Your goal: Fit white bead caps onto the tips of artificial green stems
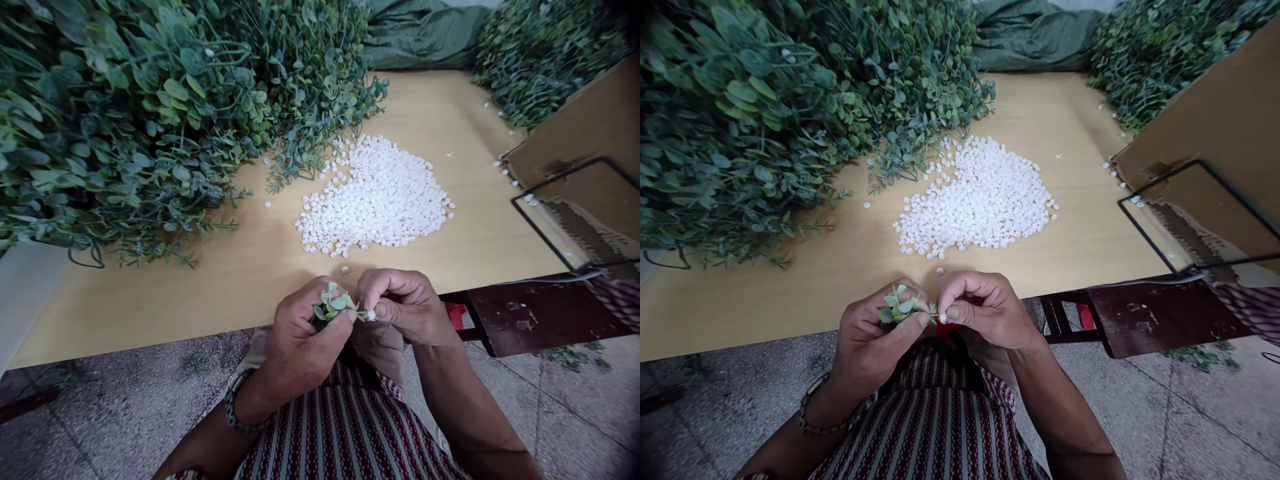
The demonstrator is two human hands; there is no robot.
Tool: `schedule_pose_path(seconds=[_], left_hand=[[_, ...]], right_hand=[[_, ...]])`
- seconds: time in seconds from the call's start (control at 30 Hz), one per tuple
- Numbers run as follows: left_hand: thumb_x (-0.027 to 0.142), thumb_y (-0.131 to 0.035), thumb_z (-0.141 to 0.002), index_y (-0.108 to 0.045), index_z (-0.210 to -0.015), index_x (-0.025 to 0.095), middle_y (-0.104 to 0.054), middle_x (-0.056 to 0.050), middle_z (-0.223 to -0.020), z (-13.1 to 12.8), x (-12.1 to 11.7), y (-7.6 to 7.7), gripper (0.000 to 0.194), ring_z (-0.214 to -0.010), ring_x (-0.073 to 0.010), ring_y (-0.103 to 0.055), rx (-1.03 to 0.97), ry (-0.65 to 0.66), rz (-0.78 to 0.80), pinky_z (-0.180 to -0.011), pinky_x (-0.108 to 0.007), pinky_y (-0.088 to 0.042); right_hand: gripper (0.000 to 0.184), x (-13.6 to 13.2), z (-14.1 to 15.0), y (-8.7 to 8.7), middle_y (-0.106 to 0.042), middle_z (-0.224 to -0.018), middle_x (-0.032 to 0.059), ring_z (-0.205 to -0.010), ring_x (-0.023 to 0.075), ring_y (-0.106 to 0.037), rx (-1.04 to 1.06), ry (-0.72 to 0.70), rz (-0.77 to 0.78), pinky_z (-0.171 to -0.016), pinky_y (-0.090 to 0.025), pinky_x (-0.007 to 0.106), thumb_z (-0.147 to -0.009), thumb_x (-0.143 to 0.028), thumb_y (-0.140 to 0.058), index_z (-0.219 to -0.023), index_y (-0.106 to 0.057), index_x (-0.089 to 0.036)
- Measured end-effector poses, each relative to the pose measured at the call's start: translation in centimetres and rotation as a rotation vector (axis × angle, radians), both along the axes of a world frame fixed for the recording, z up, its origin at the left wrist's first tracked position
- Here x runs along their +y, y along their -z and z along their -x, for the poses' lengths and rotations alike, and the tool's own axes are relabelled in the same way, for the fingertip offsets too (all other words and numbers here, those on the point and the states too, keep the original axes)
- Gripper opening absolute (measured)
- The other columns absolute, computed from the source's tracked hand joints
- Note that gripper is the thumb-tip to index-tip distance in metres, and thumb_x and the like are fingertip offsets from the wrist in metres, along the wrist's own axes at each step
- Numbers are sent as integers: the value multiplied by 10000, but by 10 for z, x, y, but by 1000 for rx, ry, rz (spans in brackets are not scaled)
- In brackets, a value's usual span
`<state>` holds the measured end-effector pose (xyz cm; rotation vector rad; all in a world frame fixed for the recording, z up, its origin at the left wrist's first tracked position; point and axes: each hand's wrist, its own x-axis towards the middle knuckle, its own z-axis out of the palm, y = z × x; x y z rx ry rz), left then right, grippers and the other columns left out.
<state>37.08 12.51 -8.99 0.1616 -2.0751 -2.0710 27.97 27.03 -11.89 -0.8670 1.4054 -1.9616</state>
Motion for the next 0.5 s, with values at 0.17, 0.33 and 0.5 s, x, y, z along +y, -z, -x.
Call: schedule_pose_path(seconds=[0.17,0.33,0.5], left_hand=[[116,-537,-786,-541,-672,142,-493,4,-650,0,-2,-1,117,-588,-110,-442,4,12,54,-547,-254,-358],[102,-529,-786,-540,-653,139,-507,-6,-649,0,-5,-2,138,-593,-115,-454,45,62,138,-557,-260,-372],[94,-519,-786,-529,-653,145,-507,-1,-636,-3,-6,-1,142,-582,-110,-456,48,77,177,-545,-251,-374]], right_hand=[[53,0,0,-2,-577,-674,7,-602,96,-501,4,-18,-9,-557,-402,234,-798,-222,-678,-783,-687,-172],[71,2,2,-5,-575,-662,5,-608,92,-507,38,-63,-46,-569,-401,227,-804,-216,-671,-764,-674,-157],[119,3,1,-7,-554,-667,3,-611,96,-493,79,-71,-106,-567,-389,231,-820,-249,-651,-753,-641,-151]])
